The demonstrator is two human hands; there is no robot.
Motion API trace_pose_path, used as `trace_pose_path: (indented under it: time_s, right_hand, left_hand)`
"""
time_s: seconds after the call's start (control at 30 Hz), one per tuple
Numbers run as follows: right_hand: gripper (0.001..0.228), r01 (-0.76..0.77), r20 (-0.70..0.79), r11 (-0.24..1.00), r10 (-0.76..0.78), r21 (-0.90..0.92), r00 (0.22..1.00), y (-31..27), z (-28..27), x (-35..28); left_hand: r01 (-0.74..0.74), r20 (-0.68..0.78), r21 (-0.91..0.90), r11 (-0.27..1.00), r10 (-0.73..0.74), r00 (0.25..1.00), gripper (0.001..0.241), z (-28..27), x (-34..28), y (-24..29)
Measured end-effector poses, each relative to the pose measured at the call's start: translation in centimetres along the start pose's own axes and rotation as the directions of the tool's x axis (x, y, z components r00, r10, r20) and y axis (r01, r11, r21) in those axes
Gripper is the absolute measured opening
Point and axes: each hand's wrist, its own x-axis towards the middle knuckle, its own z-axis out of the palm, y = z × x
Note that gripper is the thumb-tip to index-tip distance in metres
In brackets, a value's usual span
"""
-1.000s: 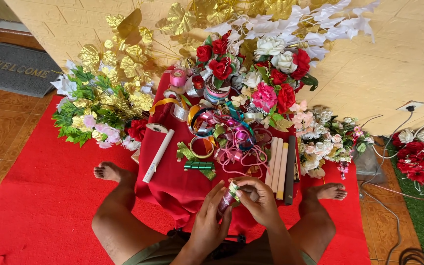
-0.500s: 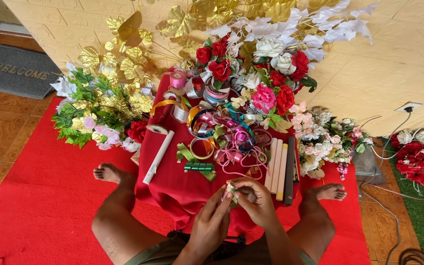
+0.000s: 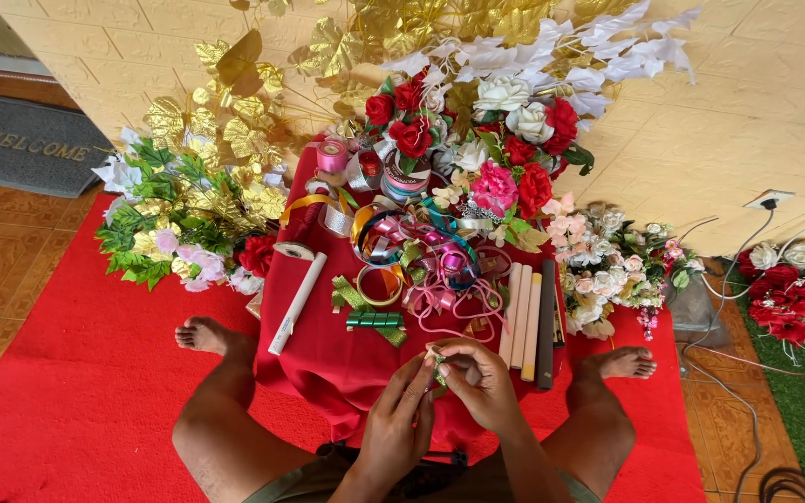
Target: The person sits on a red carpet and wraps green and pink ribbons around a cylindrical stick. They adjust the ribbons and continue wrapping them around the stick.
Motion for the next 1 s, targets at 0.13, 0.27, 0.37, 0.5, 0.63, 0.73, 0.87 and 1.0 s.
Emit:
trace_pose_path:
  time_s: [0.13, 0.27, 0.37, 0.5, 0.63, 0.73, 0.87, 1.0]
  right_hand:
    - [0.017, -0.005, -0.005, 1.000, 0.005, -0.016, 1.000, -0.2, 0.1, 0.1]
    - [0.016, -0.021, -0.013, 0.999, 0.020, -0.030, 1.000, 0.0, 0.1, 0.0]
    - [0.017, -0.029, -0.016, 0.999, 0.028, -0.022, 0.999, 0.1, 0.2, 0.0]
    - [0.018, -0.024, -0.005, 1.000, 0.024, -0.014, 1.000, 0.0, 0.2, 0.0]
    - [0.018, -0.025, 0.007, 1.000, 0.026, -0.011, 1.000, 0.2, 0.0, 0.0]
    - [0.020, -0.041, 0.024, 0.999, 0.042, -0.020, 0.999, 0.0, -0.2, 0.1]
    - [0.020, -0.072, 0.055, 0.997, 0.072, -0.012, 0.996, -0.6, -0.3, 0.3]
    - [0.019, -0.068, 0.051, 0.997, 0.070, -0.042, 0.996, -0.5, -0.4, 0.3]
  left_hand:
    - [0.016, 0.003, 0.001, 1.000, -0.016, 1.000, 0.057, 0.1, 0.0, -0.1]
    - [0.022, -0.001, -0.019, 1.000, -0.022, 1.000, 0.056, 0.1, 0.2, -0.1]
    - [0.040, -0.005, -0.060, 0.997, -0.040, 0.999, 0.056, 0.2, 0.0, -0.5]
    - [0.081, -0.009, -0.136, 0.987, -0.083, 0.997, 0.053, 0.4, 0.0, -0.8]
    - [0.082, -0.005, -0.163, 0.983, -0.084, 0.996, 0.053, 0.3, 0.0, -1.1]
    - [0.082, -0.013, -0.177, 0.981, -0.085, 0.996, 0.050, 0.2, 0.0, -1.0]
    - [0.074, -0.016, -0.190, 0.979, -0.079, 0.997, 0.053, 0.1, 0.1, -0.8]
    - [0.075, -0.013, -0.204, 0.976, -0.080, 0.997, 0.053, 0.1, 0.1, -0.7]
